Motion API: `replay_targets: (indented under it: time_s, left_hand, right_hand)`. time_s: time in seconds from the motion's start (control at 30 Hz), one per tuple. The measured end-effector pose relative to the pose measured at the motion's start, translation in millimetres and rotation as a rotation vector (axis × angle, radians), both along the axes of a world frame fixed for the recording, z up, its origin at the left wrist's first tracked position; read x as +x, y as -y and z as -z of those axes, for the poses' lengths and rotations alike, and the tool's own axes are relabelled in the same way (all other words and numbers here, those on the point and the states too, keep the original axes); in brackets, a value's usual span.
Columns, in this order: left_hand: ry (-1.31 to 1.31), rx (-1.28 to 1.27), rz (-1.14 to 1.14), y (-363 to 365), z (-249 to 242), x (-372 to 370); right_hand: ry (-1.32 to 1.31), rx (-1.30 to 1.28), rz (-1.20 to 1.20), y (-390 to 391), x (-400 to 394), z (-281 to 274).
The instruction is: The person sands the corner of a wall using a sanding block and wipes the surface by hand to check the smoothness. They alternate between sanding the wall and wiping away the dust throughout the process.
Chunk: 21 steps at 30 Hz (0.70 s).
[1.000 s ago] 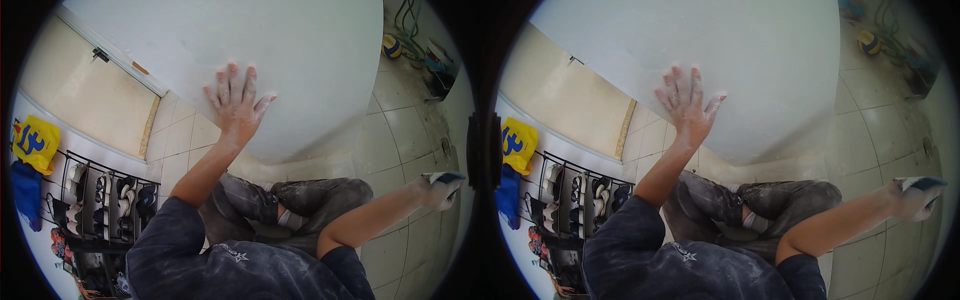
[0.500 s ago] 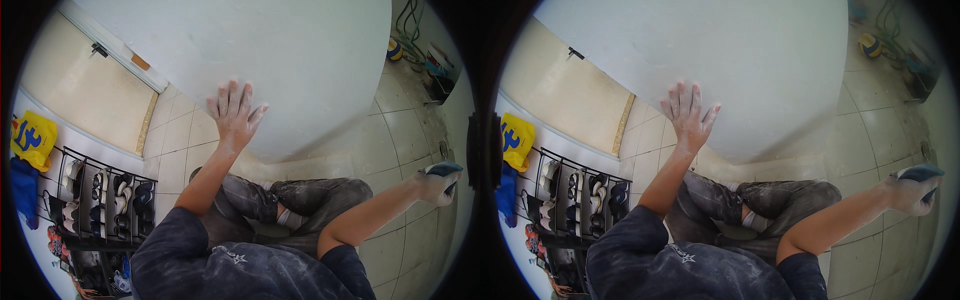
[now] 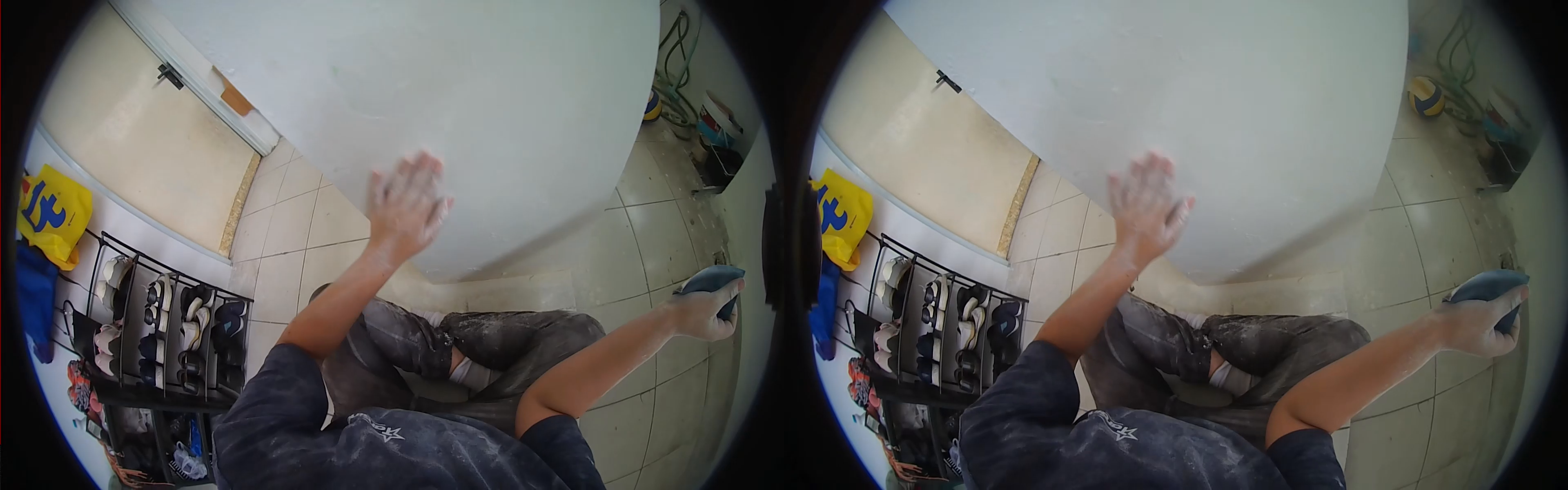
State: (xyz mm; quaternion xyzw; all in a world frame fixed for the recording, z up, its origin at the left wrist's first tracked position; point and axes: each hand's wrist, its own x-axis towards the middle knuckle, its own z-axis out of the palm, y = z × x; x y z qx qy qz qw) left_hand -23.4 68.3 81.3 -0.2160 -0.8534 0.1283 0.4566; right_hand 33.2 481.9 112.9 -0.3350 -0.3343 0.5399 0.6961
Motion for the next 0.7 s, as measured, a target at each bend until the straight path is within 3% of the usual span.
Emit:
replay_targets:
  time_s: [0.1,0.2,0.3,0.4,0.53,0.63,0.7]
  left_hand:
    - [-0.045,0.233,-0.01,-10.8,-43.3,-2.0]
    - [0.048,0.214,-0.012,-26.0,-17.0,-3.4]
    - [-0.035,-0.08,-0.073,-28.9,11.4,2.0]
    - [-0.059,-0.002,-0.127,-15.4,4.2,2.2]
    - [-0.177,0.395,-0.063,2.4,-32.6,-1.0]
    - [-0.268,0.442,-0.033,26.6,-28.6,-6.1]
    - [-0.276,0.449,0.055,46.7,-8.9,-8.9]
  right_hand:
    - [0.056,-0.003,-0.067,14.3,-5.4,-7.0]
    - [0.074,0.009,-0.095,18.1,-3.7,-9.8]
    - [0.09,0.012,-0.072,15.2,-0.7,-11.9]
    - [0.11,0.041,-0.054,12.2,-0.5,-6.6]
    - [0.168,0.134,0.017,8.2,-5.1,-1.2]
    - [0.195,0.118,-0.045,28.9,-10.8,-9.1]
    - [0.33,0.31,-0.053,29.7,-13.6,0.1]
